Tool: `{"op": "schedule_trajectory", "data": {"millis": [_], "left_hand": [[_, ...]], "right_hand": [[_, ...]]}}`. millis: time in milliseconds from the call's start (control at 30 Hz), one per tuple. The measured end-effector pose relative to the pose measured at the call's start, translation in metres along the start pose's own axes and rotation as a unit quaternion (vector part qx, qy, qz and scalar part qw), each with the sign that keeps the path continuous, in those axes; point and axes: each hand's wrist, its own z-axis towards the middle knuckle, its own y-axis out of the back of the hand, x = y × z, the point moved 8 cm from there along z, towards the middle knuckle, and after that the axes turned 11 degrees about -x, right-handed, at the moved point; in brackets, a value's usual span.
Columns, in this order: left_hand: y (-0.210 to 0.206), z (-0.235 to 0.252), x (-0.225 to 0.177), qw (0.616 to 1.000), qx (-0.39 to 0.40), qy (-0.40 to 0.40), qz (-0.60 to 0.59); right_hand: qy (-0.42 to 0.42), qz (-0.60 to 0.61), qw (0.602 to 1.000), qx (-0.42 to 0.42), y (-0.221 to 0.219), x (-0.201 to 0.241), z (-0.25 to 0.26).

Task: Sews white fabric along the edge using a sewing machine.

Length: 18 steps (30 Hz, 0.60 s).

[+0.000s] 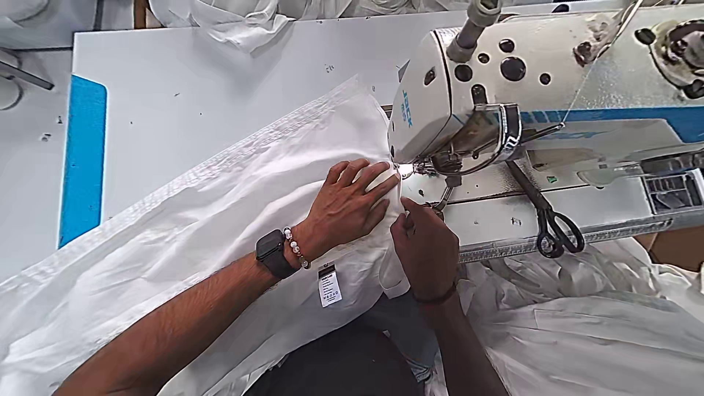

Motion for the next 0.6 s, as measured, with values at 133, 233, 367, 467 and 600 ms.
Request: {"op": "schedule_trajectory", "data": {"millis": [133,233,367,467,600], "left_hand": [[0.007,0.0,-0.004,0.999,-0.03,-0.03,-0.017],[0.006,0.005,-0.004,0.999,-0.034,-0.036,-0.02],[0.007,0.018,0.003,0.998,-0.043,-0.047,-0.015],[0.008,0.013,-0.005,0.996,-0.033,-0.076,-0.035],[0.005,-0.007,-0.021,0.993,0.009,-0.068,-0.096]], "right_hand": [[0.083,-0.042,0.996,-0.012,0.0,0.007,-0.007],[0.101,-0.069,0.993,0.005,-0.004,0.01,-0.001],[0.118,-0.085,0.989,0.022,-0.011,0.011,0.011],[0.116,-0.015,0.993,0.031,0.001,0.008,0.0],[0.1,0.083,0.991,0.041,0.026,0.004,-0.059]]}}
